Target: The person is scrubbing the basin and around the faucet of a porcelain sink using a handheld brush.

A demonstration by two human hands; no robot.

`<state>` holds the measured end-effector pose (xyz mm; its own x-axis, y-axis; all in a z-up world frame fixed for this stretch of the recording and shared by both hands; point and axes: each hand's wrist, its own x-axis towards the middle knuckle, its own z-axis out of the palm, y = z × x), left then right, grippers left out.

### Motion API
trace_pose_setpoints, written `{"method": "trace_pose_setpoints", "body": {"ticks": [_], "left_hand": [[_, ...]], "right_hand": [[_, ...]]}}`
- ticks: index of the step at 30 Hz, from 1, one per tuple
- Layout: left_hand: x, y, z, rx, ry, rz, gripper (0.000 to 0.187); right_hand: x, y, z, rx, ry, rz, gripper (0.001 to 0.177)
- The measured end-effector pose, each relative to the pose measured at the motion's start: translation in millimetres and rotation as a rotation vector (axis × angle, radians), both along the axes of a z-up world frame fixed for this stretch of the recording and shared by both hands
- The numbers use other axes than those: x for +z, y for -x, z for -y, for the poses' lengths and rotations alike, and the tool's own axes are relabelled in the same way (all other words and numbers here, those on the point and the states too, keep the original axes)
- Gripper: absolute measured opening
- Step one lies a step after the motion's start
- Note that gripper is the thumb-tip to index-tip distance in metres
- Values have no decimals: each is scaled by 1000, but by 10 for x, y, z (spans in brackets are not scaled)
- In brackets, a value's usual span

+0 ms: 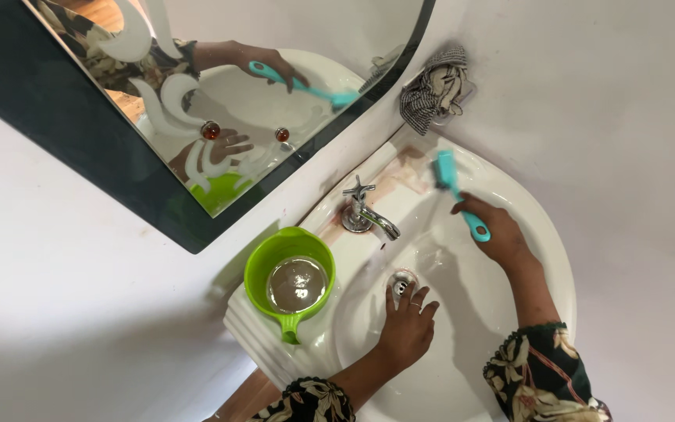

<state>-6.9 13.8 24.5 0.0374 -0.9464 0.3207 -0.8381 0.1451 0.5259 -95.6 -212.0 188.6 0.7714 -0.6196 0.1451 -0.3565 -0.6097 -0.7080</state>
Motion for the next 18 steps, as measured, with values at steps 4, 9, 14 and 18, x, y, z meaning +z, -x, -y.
{"method": "trace_pose_setpoints", "body": {"ticks": [4, 9, 14, 18], "left_hand": [[-11, 7, -6, 19, 9, 13, 38], [-1, 16, -13, -5, -30, 22, 40], [19, 14, 3, 10, -27, 34, 41], [6, 13, -7, -4, -35, 15, 42]], "right_hand": [[42, 52, -94, 75, -212, -86, 28], [26, 127, -75, 131, -6, -12, 39], [222, 180, -116, 161, -103, -190, 27], [262, 250, -125, 161, -88, -90, 37]]}}
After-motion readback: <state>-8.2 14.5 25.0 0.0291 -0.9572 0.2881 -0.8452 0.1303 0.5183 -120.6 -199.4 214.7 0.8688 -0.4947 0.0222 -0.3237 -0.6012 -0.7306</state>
